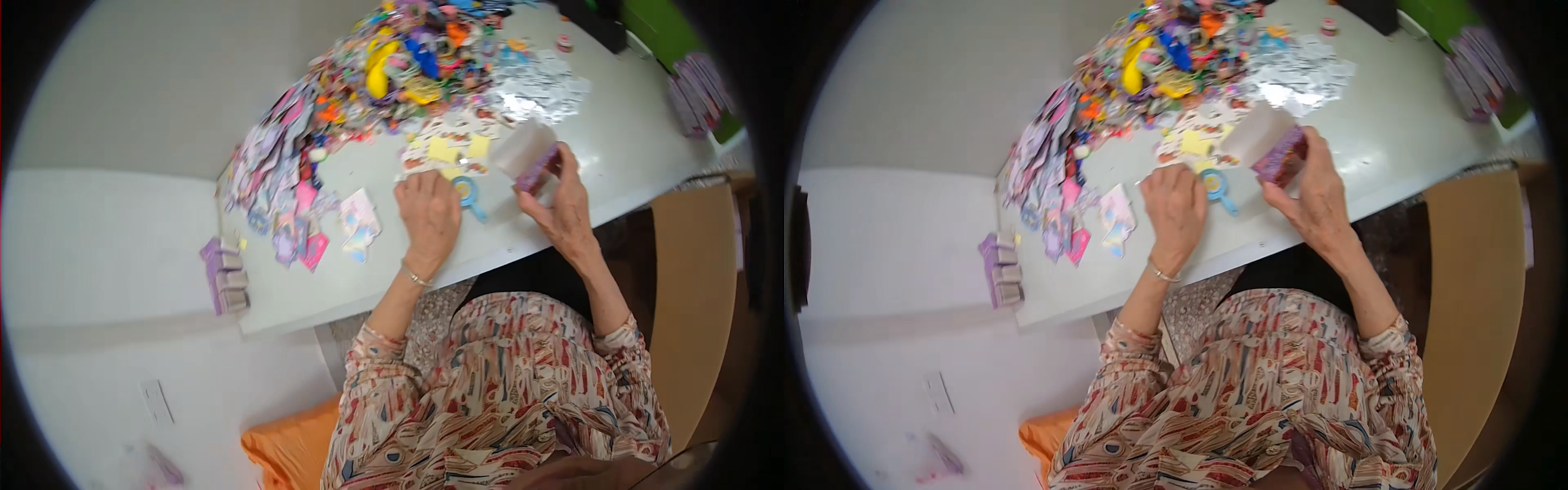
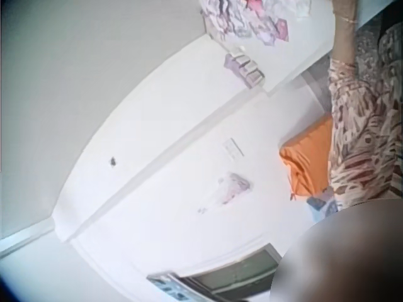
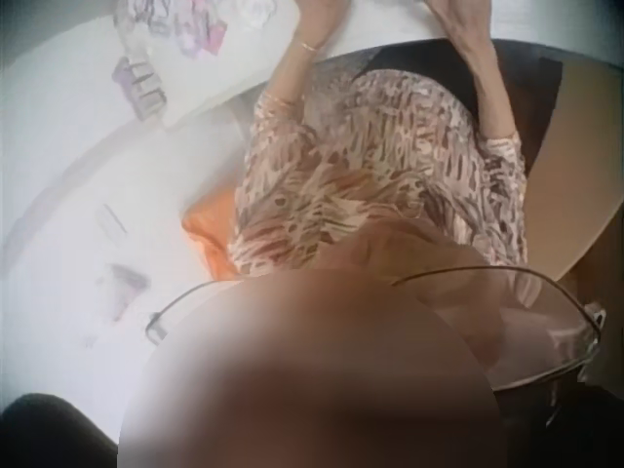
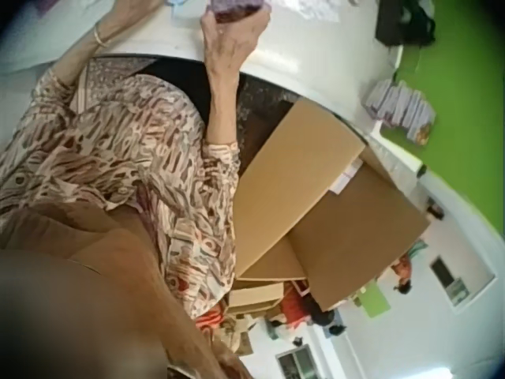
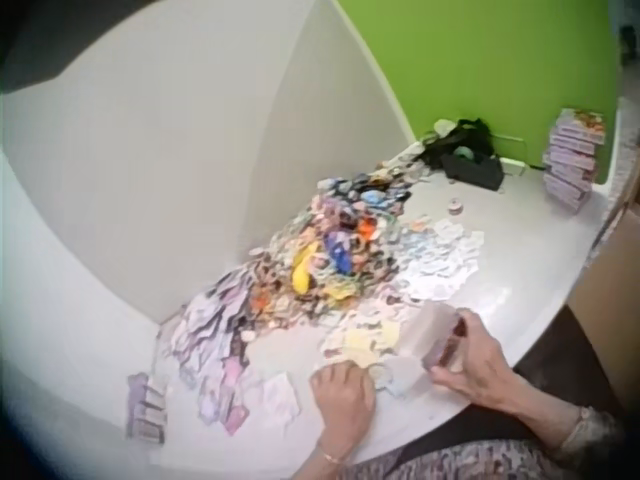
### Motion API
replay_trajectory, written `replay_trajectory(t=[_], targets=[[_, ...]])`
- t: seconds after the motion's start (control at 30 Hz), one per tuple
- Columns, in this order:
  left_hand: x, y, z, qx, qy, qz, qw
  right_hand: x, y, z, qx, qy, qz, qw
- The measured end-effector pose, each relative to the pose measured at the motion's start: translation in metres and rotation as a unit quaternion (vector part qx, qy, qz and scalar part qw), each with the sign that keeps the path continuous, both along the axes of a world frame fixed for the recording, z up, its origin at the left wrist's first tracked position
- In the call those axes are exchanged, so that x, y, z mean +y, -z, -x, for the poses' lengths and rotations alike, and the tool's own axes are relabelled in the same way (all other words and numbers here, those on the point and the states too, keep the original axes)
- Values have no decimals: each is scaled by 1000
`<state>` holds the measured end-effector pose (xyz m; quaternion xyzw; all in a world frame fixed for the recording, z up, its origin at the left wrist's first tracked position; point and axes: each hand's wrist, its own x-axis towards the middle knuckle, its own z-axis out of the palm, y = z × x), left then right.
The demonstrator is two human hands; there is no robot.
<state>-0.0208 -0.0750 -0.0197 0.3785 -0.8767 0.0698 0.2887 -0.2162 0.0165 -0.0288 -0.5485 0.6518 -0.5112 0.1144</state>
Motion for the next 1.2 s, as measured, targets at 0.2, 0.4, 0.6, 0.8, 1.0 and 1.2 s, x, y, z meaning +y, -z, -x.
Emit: replay_trajectory(t=[0.2, 0.4, 0.6, 0.8, 1.0, 1.2], targets=[[-43, -4, -72, 68, -88, -45, 993, -4, -1, -21, -5, -52, -51, 997], [-104, 4, -210, 77, -225, -52, 970, -8, -2, -32, -29, -74, -45, 996], [-141, 9, -232, -111, -273, -100, 950, -9, 5, -34, 15, -77, -41, 996], [-152, 15, -247, -123, -168, -36, 977, -10, 1, -34, 56, -61, -28, 996], [-130, -22, -207, -135, -218, 115, 960, -9, 5, -31, 87, -52, -8, 995], [-64, -77, -83, 349, -19, -102, 931, -7, 3, -33, 133, -21, 1, 991]])
